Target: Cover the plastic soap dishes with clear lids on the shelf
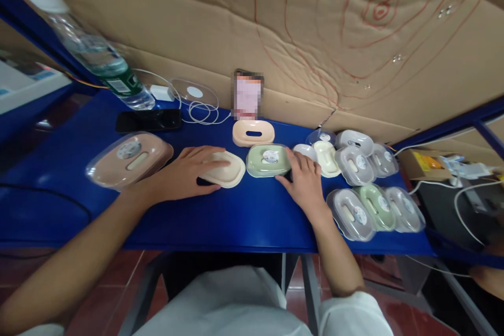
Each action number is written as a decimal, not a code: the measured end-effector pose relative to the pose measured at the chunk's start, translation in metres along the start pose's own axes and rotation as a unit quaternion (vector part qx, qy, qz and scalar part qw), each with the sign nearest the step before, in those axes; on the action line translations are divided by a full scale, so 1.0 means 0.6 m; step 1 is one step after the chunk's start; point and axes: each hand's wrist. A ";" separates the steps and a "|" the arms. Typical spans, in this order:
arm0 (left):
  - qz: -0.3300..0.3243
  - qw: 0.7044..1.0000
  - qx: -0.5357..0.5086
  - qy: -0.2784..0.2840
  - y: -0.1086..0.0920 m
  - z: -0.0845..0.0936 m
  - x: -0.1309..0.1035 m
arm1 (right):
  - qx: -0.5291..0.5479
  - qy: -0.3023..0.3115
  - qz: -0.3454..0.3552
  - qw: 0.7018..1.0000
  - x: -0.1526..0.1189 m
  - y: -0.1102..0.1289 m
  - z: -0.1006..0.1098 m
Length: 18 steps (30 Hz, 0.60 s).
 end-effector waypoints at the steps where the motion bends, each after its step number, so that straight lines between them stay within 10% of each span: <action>1: 0.000 1.000 -0.008 0.010 -0.001 0.004 -0.002 | -0.008 0.007 -0.016 1.000 0.000 -0.004 0.000; 9: -0.006 0.993 -0.073 0.087 -0.019 0.031 -0.009 | 0.097 0.002 -0.028 0.995 0.002 -0.024 -0.004; 14: 0.004 0.992 -0.088 0.095 -0.018 0.029 -0.009 | 0.135 -0.152 -0.046 0.978 0.007 -0.021 0.009; 18: 0.014 0.987 -0.114 0.110 -0.018 0.026 -0.008 | 0.138 -0.242 0.068 0.958 -0.010 0.022 0.026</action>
Point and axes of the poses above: each hand's wrist, its own x-axis towards the middle knuckle, its own z-axis out of the back of the hand, y = z × x, and after that the axes turned 6 degrees about -y, right-handed
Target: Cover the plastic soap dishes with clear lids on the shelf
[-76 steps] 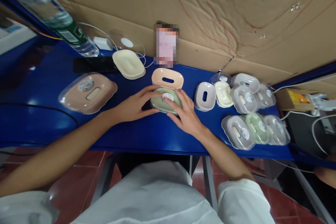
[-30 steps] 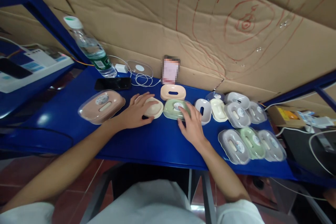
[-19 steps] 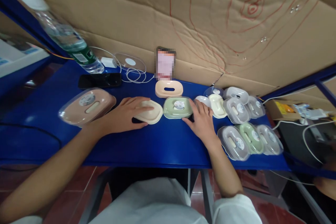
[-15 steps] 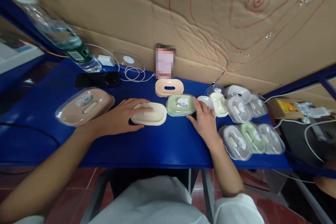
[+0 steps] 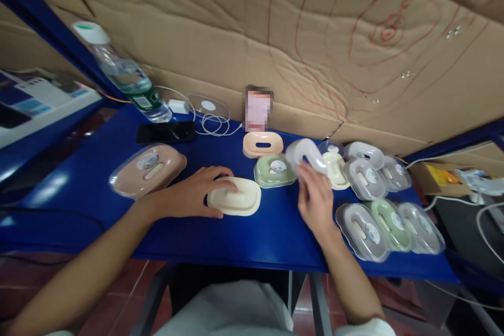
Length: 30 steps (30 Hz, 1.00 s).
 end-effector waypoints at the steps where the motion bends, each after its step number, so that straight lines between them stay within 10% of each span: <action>1: 0.009 1.000 -0.007 -0.005 0.000 0.000 0.000 | 0.016 0.007 0.039 0.999 -0.006 0.017 0.001; 12: 0.001 0.998 -0.037 -0.060 0.006 -0.012 0.004 | 0.071 0.152 0.304 0.938 -0.066 0.127 -0.035; 30: -0.084 0.991 -0.107 0.010 0.014 -0.012 -0.012 | 0.089 0.274 0.230 0.929 -0.046 0.122 -0.060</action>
Point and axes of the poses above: each hand's wrist, its own x-axis towards the middle knuckle, its own z-axis out of the back of the hand, y = z × x, and after that the axes turned 6 degrees about -y, right-handed
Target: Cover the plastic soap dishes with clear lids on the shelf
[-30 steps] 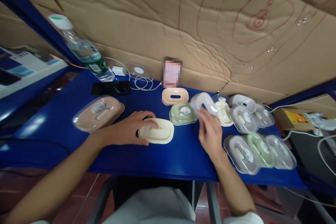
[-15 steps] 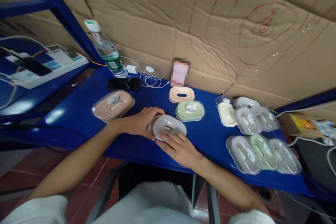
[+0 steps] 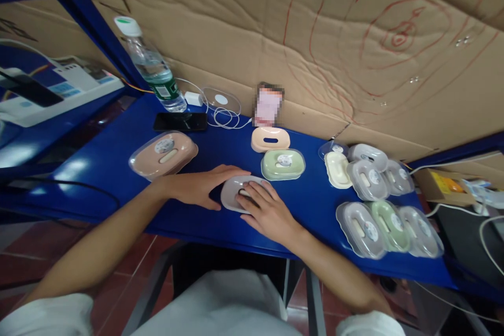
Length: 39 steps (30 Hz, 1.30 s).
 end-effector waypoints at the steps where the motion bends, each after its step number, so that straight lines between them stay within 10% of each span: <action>1: 0.004 1.000 0.001 0.003 -0.001 0.002 -0.001 | 0.002 0.001 -0.002 1.000 0.000 -0.001 0.001; 10: 0.025 0.993 0.001 -0.116 -0.007 0.026 0.018 | 0.019 0.016 -0.032 0.999 -0.003 -0.004 0.003; 15: 0.170 0.859 0.308 -0.372 0.005 0.075 0.094 | 0.018 -0.005 -0.027 0.999 -0.008 -0.004 -0.002; 23: 0.245 0.798 0.409 -0.368 0.051 0.164 0.161 | 0.022 0.006 -0.033 0.999 -0.012 -0.010 0.001; 27: 0.172 0.801 0.445 -0.363 -0.002 0.119 0.116 | 0.025 -0.044 -0.046 0.998 -0.019 -0.019 -0.003; 31: 0.047 0.852 0.428 -0.298 -0.081 0.005 0.055 | 0.023 -0.157 -0.087 0.983 -0.025 -0.028 0.011; 35: -0.023 0.895 0.385 -0.222 -0.114 -0.087 0.024 | 0.028 -0.101 -0.069 0.992 -0.023 -0.038 0.035; 39: -0.004 0.899 0.374 -0.227 -0.103 -0.110 0.012 | 0.007 -0.035 -0.057 0.998 -0.021 -0.045 0.036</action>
Point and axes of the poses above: each hand's wrist, its own x-axis towards the middle knuckle, its own z-axis out of the back of the hand, y = z × x, and after that the axes turned 6 degrees about -y, right-handed
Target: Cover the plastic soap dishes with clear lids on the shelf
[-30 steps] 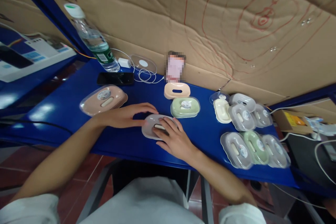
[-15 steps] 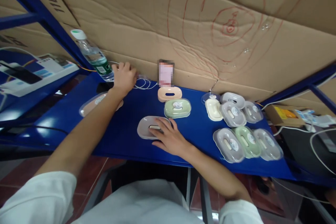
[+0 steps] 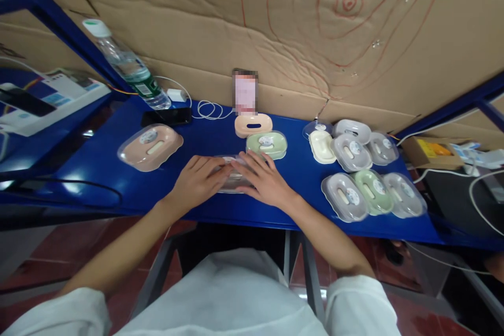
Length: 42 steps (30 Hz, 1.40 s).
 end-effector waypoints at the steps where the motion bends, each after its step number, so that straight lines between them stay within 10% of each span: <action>1: 0.002 1.000 -0.011 0.001 0.004 -0.001 -0.005 | -0.002 0.011 0.005 1.000 0.000 0.000 -0.002; 14: 0.017 0.998 -0.045 -0.039 -0.003 0.002 -0.091 | -0.017 0.010 0.100 0.995 -0.001 0.008 -0.012; 42: 0.015 0.998 -0.027 -0.059 -0.013 -0.014 -0.111 | -0.033 -0.035 0.105 0.993 -0.010 0.006 -0.041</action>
Point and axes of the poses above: each hand's wrist, its own x-axis towards the middle knuckle, its own z-axis out of the back of the hand, y = z × x, and after that the axes turned 6 degrees about -y, right-handed
